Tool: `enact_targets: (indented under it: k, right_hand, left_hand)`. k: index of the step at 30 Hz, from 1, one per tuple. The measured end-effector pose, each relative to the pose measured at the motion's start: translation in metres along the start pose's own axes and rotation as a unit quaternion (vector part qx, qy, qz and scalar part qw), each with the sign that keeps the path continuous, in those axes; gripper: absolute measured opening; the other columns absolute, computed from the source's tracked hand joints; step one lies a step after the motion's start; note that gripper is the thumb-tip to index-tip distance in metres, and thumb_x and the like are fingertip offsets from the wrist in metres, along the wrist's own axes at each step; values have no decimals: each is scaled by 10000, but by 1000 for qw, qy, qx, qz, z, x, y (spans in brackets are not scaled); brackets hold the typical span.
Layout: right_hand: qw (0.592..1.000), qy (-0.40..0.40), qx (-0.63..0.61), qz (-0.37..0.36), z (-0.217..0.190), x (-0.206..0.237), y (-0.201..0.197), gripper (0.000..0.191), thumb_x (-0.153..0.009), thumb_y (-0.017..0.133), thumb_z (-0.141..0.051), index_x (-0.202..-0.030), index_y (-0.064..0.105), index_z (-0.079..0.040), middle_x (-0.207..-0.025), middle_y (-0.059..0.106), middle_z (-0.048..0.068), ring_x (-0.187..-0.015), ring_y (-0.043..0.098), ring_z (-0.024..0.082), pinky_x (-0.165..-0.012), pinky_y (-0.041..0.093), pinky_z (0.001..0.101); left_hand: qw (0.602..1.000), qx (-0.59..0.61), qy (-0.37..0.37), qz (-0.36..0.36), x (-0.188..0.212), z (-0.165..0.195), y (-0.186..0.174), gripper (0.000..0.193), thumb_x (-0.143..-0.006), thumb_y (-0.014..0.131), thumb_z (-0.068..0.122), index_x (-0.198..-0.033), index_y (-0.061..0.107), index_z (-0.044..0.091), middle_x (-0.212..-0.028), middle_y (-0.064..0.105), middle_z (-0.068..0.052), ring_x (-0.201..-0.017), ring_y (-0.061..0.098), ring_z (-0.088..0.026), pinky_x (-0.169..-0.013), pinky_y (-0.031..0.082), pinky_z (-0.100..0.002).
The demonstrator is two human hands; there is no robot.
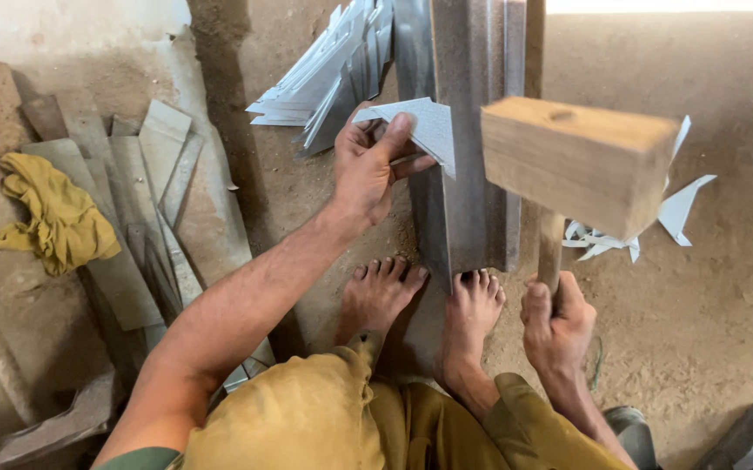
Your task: The person stands at a steel channel bar set on the ground and bends small white metal pieces by hand, hammering them with a wooden mallet to shape them against the bar. Finished pieces are placed in a pile on the ground beside the work area.
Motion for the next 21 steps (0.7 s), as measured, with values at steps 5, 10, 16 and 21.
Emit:
enact_targets:
  k: [5,10,16,21]
  right_hand:
    - [982,-157,105,24,-28,3,-10,327,-1093,502,-327,-928,570,-53,-607,551,18,-532,559,101,-533,449,291]
    - [982,-72,176,4,1,-8,1,361,-1079,552,-340,-910,554,-21,-620,500,109,-514,502,171,-525,427,335]
    - [996,18,87,30,27,-6,0,343,-1082,559,-292,-861,539,-31,-590,531,39,-532,502,101,-489,422,308]
    - [997,40,-70,7,6,-11,-3,390,-1095,561,-328,-826,531,-48,-620,510,0,-519,471,74,-439,391,276]
  left_hand:
    - [1000,-12,1,15,2,-3,-3,112,-1011,687,128,-1079,639,52,-946,747,-58,-845,764,-196,-721,683,-396]
    - [1000,-9,3,9,0,0,-1,94,-1010,677,119,-1036,622,47,-958,758,-76,-861,770,-192,-722,691,-395]
    - [1000,-3,-13,11,0,-2,-1,89,-994,684,117,-1031,631,55,-954,758,-66,-848,764,-186,-708,677,-376]
    - [1000,1,-10,16,-1,-1,0,96,-993,706,116,-1021,633,61,-934,747,-66,-815,752,-179,-703,679,-384]
Point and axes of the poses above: each hand's wrist, its own x-axis away from the middle knuckle, its own y-axis out of the palm, z = x × y, the point moved 7 cm from there along -x, towards the middle knuckle
